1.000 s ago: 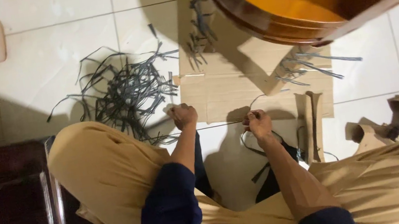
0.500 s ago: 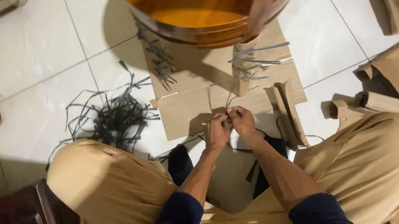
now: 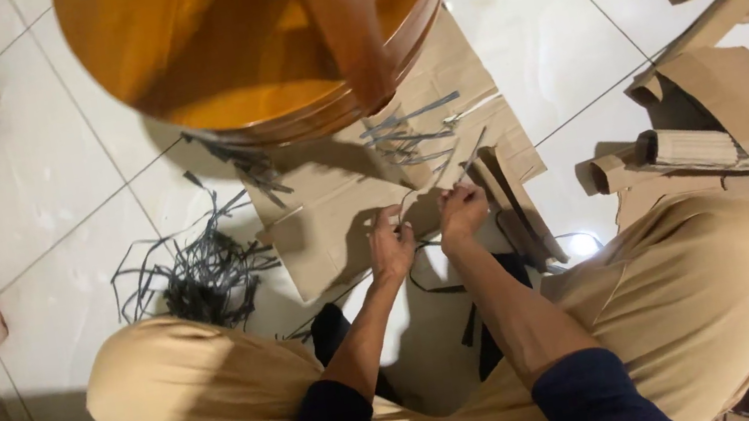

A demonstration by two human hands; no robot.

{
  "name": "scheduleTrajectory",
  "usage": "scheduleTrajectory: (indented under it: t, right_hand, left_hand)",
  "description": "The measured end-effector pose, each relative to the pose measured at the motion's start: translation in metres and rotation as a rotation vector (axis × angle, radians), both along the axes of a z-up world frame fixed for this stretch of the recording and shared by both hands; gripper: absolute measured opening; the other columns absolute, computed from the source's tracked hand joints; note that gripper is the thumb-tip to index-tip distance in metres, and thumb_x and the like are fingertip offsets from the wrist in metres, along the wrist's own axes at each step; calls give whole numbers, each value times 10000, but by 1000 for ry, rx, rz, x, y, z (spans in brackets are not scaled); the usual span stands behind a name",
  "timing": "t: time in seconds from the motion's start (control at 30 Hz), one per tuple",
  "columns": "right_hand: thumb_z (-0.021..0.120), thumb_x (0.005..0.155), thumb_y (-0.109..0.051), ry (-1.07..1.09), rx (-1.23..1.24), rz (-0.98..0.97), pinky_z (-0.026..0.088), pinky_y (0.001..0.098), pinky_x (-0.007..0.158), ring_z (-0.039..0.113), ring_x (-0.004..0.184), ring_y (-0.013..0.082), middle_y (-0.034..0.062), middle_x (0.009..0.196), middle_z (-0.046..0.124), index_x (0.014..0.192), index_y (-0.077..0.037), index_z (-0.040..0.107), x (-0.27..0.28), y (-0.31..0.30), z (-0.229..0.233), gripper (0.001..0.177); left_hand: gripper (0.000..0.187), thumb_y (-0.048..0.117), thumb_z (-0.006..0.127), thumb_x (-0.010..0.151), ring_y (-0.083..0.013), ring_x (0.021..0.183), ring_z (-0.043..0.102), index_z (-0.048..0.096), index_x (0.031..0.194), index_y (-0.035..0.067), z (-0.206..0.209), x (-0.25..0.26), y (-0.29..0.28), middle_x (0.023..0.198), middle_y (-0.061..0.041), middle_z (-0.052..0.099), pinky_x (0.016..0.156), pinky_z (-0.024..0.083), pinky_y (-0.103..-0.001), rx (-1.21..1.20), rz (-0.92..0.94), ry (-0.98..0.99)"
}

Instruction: Wrapping a wooden chair leg with cardboard and securing it with multiple plastic cable ties for protection.

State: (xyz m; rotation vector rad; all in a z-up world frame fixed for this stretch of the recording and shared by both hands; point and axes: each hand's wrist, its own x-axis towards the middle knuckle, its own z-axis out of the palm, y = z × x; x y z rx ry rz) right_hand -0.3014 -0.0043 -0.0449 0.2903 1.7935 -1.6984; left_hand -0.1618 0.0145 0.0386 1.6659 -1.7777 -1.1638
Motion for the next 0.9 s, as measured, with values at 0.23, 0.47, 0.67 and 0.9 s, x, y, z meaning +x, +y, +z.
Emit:
scheduleTrajectory:
  t: [0.23, 0.47, 0.67, 0.9]
  right_hand:
    - [543, 928, 69, 138, -173, 192, 510, 342, 611, 510, 663, 179, 66, 652, 510, 698, -3, 627, -26, -67, 34, 256]
    - [727, 888, -385, 510, 238, 906, 576, 465, 906, 717, 1024, 295, -39, 906, 769, 955, -411, 790, -41, -75, 41, 95]
    - [586, 945, -165, 512, 103, 879, 532, 592, 858, 675, 1069, 469, 259, 967, 733, 1007, -27, 696, -33, -77, 43, 187]
    - [565, 986, -222, 448, 266, 773, 529, 601, 883, 692, 1025, 459, 239, 935, 738, 1021, -28, 714, -24, -28, 35, 247]
  left_hand:
    - [369, -15, 504, 957, -411, 944, 701, 509, 1326, -3, 23, -4, -63, 1303, -211, 494, 708, 664, -427, -189, -42, -69]
    - [163, 122, 568, 869, -468, 745, 721, 682, 830, 12, -76, 6, -149, 786, -200, 685, 585, 597, -517, -215, -312, -526]
    - [246, 115, 574, 872, -431, 721, 735, 781, 789, 11, -48, -1, -155, 755, -229, 734, 562, 586, -470, -161, -271, -432]
    - [196, 77, 573, 963, -318, 704, 706, 743, 866, 62, -71, 7, -108, 772, -150, 746, 685, 571, -400, 27, 75, 11]
